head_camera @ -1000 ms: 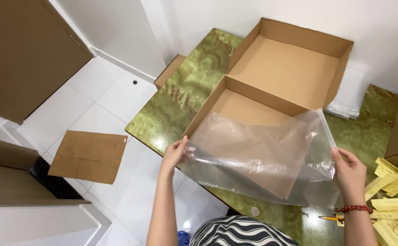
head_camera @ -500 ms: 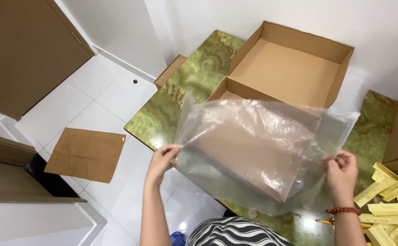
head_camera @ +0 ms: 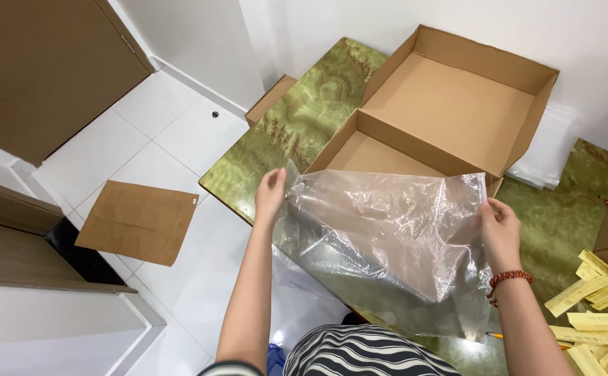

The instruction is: The person opens a cardboard box on a table, removes a black garment from a plastic bag, and hangs it on a clothing rack. They then fold the empty plastic bag and place it on the table before closing the box and stacking it with other boxes.

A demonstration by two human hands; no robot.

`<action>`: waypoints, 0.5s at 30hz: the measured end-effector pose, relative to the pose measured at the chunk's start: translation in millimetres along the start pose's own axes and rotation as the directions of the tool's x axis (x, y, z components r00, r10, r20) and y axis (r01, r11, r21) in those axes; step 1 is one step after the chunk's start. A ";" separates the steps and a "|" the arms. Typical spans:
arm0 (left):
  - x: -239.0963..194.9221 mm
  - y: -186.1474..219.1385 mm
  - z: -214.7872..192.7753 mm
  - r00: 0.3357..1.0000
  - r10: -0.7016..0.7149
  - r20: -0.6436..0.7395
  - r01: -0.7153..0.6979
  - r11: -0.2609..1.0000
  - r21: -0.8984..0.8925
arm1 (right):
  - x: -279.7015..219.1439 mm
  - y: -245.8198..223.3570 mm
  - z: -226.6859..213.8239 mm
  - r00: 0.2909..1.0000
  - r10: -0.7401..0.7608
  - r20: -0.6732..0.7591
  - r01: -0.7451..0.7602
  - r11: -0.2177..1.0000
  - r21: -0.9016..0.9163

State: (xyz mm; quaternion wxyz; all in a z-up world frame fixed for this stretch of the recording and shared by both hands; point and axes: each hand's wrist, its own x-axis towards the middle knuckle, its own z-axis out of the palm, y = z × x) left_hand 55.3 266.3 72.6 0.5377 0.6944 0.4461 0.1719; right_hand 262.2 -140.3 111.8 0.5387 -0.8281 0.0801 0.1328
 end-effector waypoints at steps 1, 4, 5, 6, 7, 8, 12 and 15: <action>4.5 8.5 2.9 1.000 0.001 -0.001 -0.001 1.000 -0.001 | 4.9 6.0 0.1 1.000 -0.002 0.001 0.002 1.000 0.000; 20.8 26.6 12.2 0.999 -0.044 0.010 0.044 0.999 -0.025 | 17.9 18.8 1.4 0.992 -0.124 0.019 0.124 0.992 -0.008; 26.9 26.3 16.1 0.997 -0.066 0.044 0.066 0.998 0.005 | 20.2 21.1 2.1 0.995 -0.103 -0.002 0.102 0.994 -0.048; 32.8 25.7 20.3 0.993 -0.089 0.078 0.086 0.996 0.035 | 22.5 23.7 2.6 0.996 -0.082 -0.024 0.080 0.993 -0.089; 36.4 21.2 21.7 0.993 -0.087 0.077 0.085 0.996 0.033 | 22.7 25.3 2.3 0.996 -0.085 -0.024 0.083 0.993 -0.089; 39.8 16.2 23.5 0.995 -0.089 0.053 0.089 0.996 0.002 | 22.4 27.6 1.5 0.995 -0.094 -0.027 0.092 0.995 -0.042; 44.5 5.8 22.6 0.987 -0.155 0.041 0.160 0.972 -0.174 | 28.8 40.5 -2.3 0.994 -0.109 -0.031 0.111 0.991 0.068; 53.6 -7.1 17.8 0.991 -0.126 -0.045 0.117 0.977 -0.177 | 47.9 61.1 -4.4 0.989 -0.145 -0.036 0.149 0.977 0.151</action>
